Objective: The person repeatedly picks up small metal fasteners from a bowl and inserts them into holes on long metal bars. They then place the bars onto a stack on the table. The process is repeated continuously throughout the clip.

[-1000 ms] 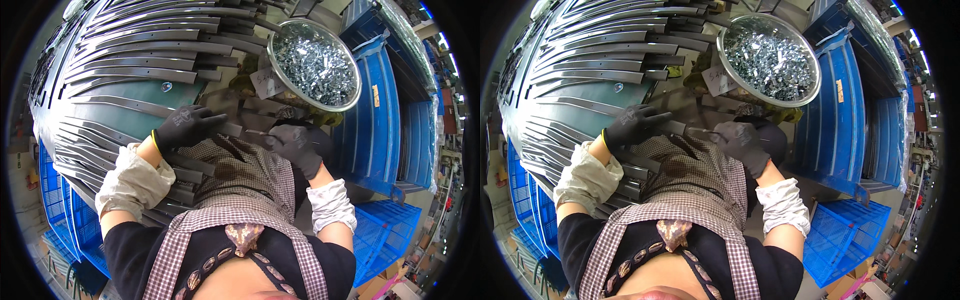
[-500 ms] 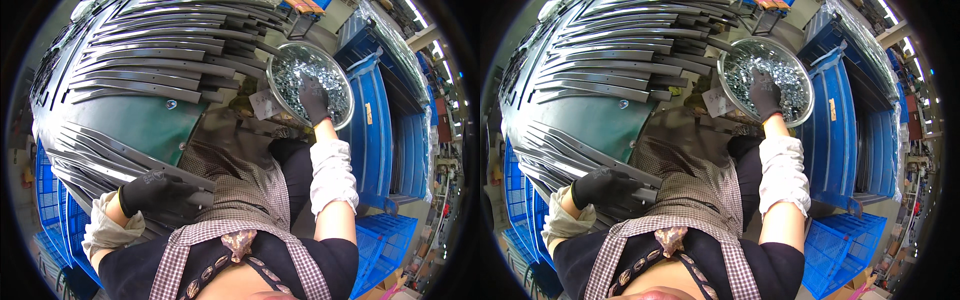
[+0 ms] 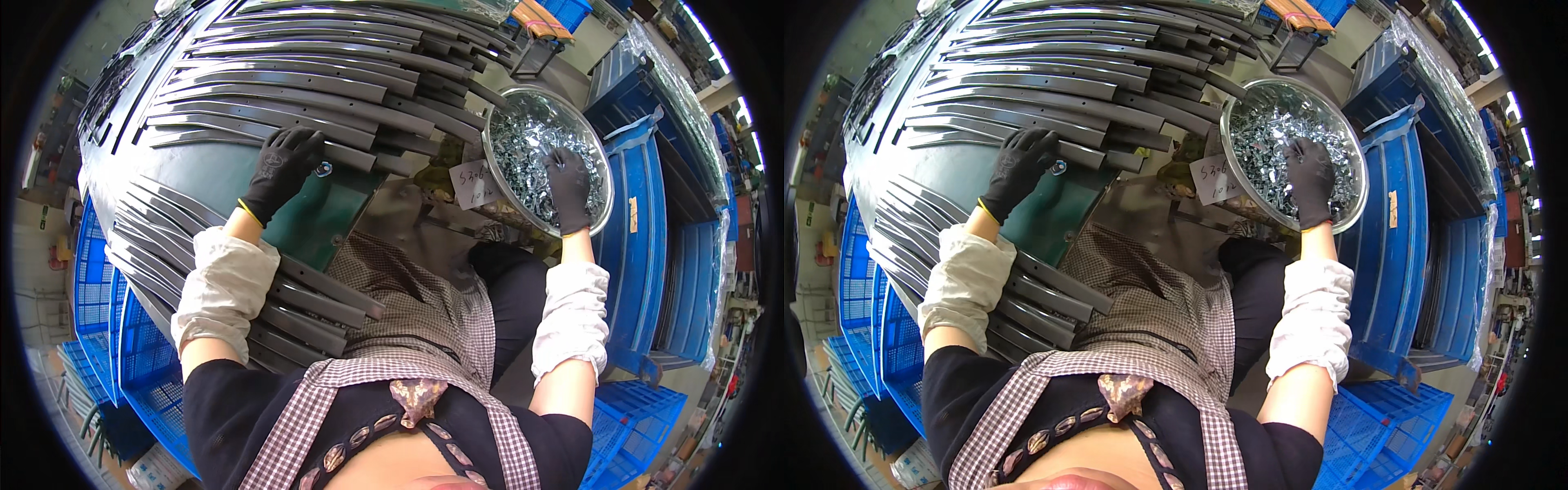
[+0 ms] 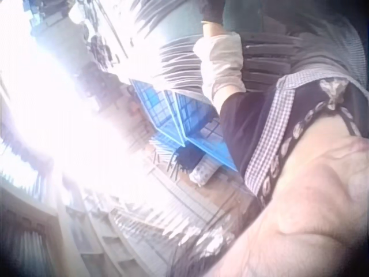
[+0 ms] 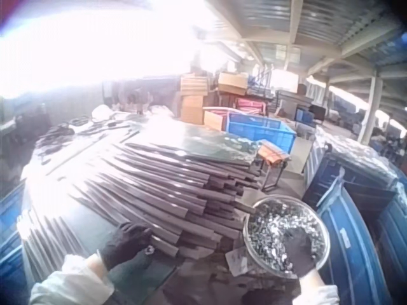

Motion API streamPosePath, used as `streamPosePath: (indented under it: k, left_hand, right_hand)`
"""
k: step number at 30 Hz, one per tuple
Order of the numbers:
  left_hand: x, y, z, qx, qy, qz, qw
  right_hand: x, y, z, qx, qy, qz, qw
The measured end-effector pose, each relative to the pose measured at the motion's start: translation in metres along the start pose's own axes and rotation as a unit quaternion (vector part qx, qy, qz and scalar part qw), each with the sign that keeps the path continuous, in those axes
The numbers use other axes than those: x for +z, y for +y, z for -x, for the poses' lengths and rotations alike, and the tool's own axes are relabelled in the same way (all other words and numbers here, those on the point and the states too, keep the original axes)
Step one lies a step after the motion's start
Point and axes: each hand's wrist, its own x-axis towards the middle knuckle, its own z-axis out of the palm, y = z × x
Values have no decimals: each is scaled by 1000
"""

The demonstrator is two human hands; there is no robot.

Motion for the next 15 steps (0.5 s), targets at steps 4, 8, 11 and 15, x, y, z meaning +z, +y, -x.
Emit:
streamPosePath:
  k: [4,8,11,15]
  left_hand:
    - [10,13,1,20,-57,26,998]
    - [0,68,11,104,-112,115,982]
    - [-7,94,9,85,-126,162,975]
    - [-23,106,10,63,-135,162,975]
  right_hand:
    - [-5,20,12,106,-1,-283,953]
    - [-43,-37,37,215,-66,-513,829]
    - [-75,-100,77,199,-135,-528,815]
    - [-87,-153,129,210,-249,-591,738]
